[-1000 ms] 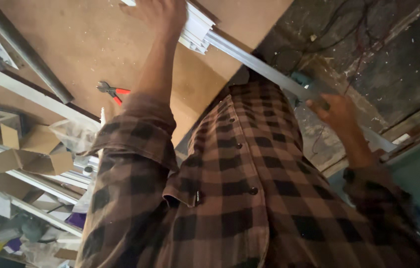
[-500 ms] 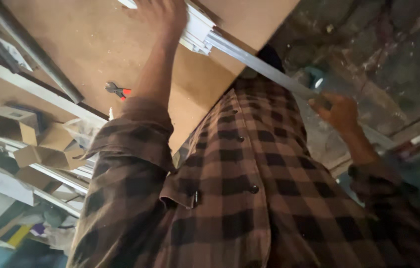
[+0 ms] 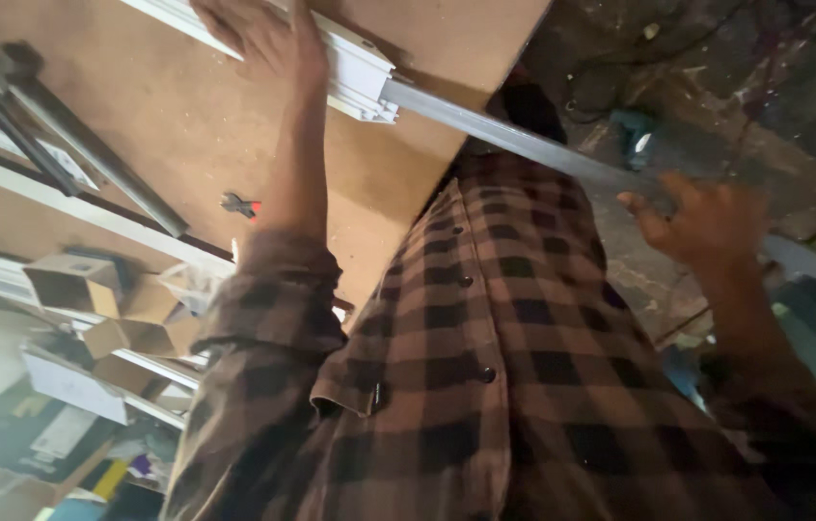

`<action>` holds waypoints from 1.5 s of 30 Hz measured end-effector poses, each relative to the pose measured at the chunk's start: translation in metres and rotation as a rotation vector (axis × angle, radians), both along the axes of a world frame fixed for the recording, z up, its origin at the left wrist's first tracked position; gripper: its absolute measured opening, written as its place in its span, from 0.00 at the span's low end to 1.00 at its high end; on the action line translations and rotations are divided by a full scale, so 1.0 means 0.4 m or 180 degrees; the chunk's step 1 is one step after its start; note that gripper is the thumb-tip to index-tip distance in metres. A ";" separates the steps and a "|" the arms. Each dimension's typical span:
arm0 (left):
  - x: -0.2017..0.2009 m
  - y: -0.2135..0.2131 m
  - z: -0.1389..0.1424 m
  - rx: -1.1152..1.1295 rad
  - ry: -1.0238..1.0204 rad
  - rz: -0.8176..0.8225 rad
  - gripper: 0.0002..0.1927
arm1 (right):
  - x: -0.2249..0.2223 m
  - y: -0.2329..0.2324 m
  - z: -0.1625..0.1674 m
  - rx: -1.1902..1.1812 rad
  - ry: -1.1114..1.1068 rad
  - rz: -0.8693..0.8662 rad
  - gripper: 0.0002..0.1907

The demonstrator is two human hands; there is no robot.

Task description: The person uses pliers to trim a small white plastic piece, then inserts several grey metal rods into white PVC window frame profiles on a workbench. The person aligns and slides the rods into the profiles, preparing them for assembly.

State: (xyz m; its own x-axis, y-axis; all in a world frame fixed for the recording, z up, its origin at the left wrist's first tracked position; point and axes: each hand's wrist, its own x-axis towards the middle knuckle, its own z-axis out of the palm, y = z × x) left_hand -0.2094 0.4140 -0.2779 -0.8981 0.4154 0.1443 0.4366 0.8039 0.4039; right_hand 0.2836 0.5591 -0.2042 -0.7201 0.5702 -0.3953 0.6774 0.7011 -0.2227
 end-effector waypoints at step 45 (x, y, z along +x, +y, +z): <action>-0.190 -0.086 0.343 0.7362 -0.4536 -0.1887 0.33 | -0.197 0.068 0.139 -0.0936 0.0886 -0.0415 0.26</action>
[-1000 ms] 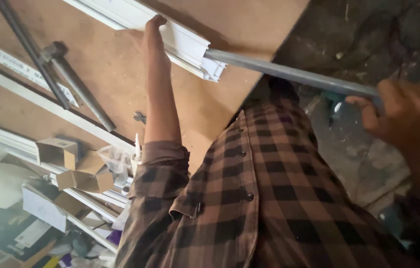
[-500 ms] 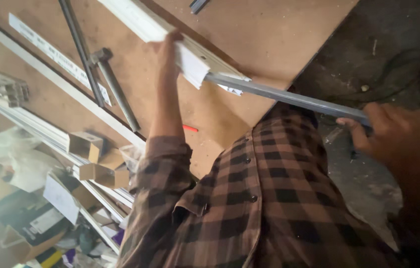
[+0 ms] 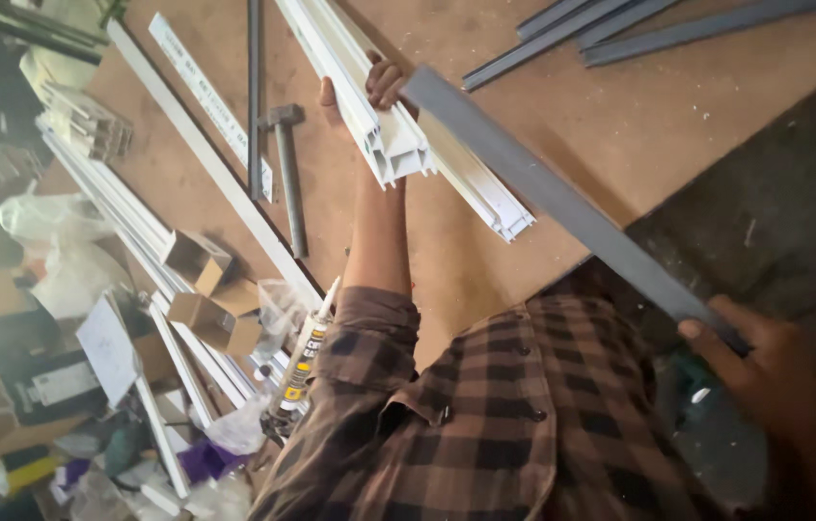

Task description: The person uses pliers to trim a small white plastic piece, then inserts several grey metal rods into white PVC window frame profiles on a workbench. The person aligns and slides the rods into the profiles, preparing them for assembly.

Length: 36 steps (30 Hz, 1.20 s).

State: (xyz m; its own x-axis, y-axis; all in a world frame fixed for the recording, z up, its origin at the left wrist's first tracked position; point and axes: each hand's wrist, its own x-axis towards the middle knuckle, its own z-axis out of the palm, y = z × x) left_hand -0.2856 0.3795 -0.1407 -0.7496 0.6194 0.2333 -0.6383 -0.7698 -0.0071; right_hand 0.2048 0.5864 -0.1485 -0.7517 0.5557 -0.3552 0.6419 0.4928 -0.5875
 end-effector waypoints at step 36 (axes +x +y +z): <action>0.016 0.117 -0.059 -0.0087 -0.0224 -0.0007 0.30 | 0.068 -0.036 0.116 -0.1010 -0.0438 -0.0280 0.16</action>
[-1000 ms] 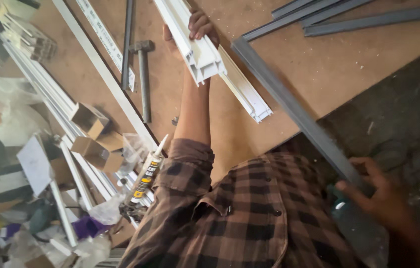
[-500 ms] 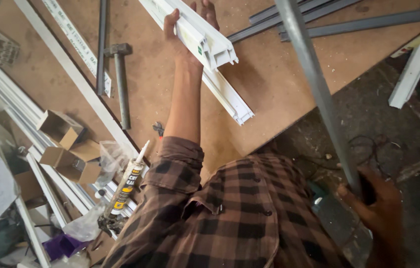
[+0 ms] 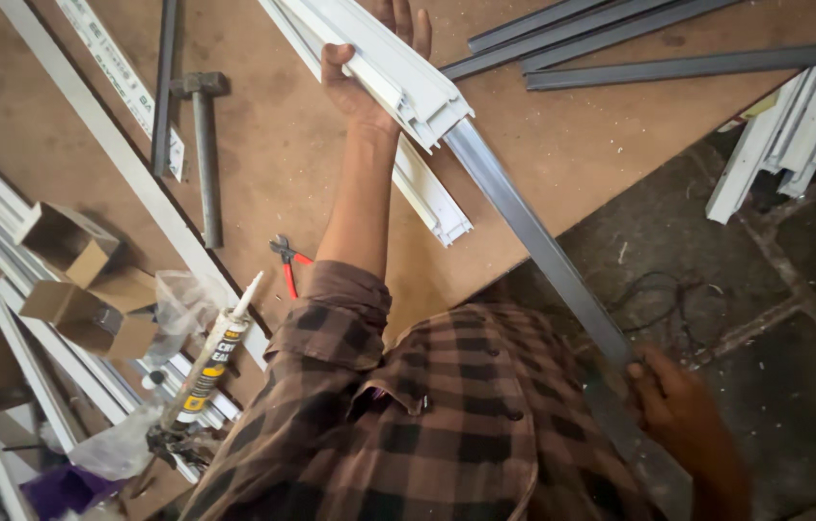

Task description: The person uses pliers to trim a small white plastic piece, then inserts several grey metal rods into white PVC window frame profiles on a workbench. The person aligns and slides the rods into the profiles, preparing them for assembly.

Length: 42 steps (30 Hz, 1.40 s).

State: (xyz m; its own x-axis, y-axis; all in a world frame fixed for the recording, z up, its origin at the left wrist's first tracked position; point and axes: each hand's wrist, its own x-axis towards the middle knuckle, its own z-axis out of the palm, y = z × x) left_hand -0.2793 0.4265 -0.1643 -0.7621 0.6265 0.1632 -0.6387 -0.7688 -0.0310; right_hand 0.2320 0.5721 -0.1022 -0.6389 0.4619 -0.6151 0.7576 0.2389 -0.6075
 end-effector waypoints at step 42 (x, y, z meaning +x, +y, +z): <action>0.137 -0.028 -0.190 -0.1418 -0.0389 -0.0316 0.21 | 0.054 0.094 -0.102 -0.1949 -0.1039 -0.0666 0.21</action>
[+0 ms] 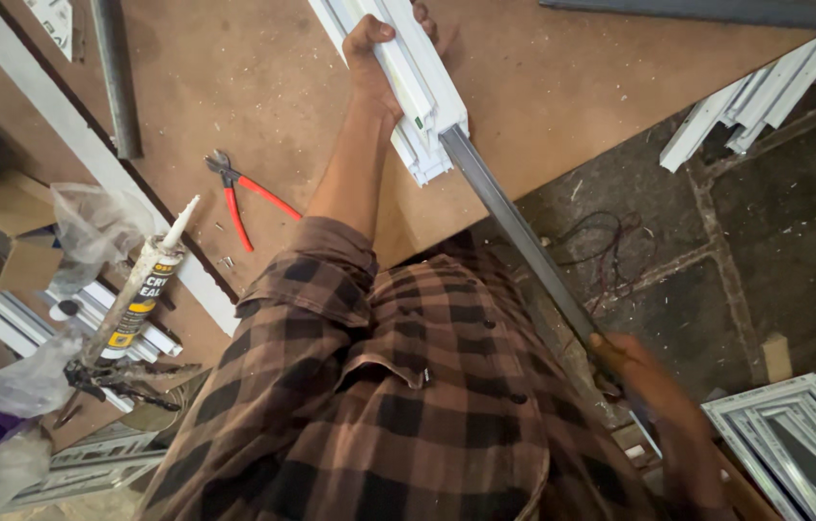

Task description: The person uses pliers to trim a small white plastic piece, then inserts several grey metal rods into white PVC window frame profiles on a workbench. The person aligns and slides the rods into the profiles, preparing them for assembly.

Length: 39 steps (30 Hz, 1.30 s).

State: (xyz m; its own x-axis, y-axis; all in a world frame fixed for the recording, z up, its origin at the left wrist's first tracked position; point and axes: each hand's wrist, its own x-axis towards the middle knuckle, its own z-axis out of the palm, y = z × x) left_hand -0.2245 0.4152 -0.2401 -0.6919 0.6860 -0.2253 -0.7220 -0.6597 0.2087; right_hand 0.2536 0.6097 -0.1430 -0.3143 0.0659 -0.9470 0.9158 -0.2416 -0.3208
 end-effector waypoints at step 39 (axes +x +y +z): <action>0.076 0.064 -0.042 0.0447 -0.0161 0.0250 0.13 | -0.078 -0.033 -0.016 -0.0409 0.0655 0.0030 0.32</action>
State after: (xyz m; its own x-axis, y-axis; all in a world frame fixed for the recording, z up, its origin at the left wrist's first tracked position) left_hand -0.1943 0.4408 -0.2569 -0.7349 0.6573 -0.1671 -0.6742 -0.7347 0.0752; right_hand 0.2225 0.5963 -0.1493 -0.5017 -0.0547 -0.8633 0.8366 -0.2843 -0.4682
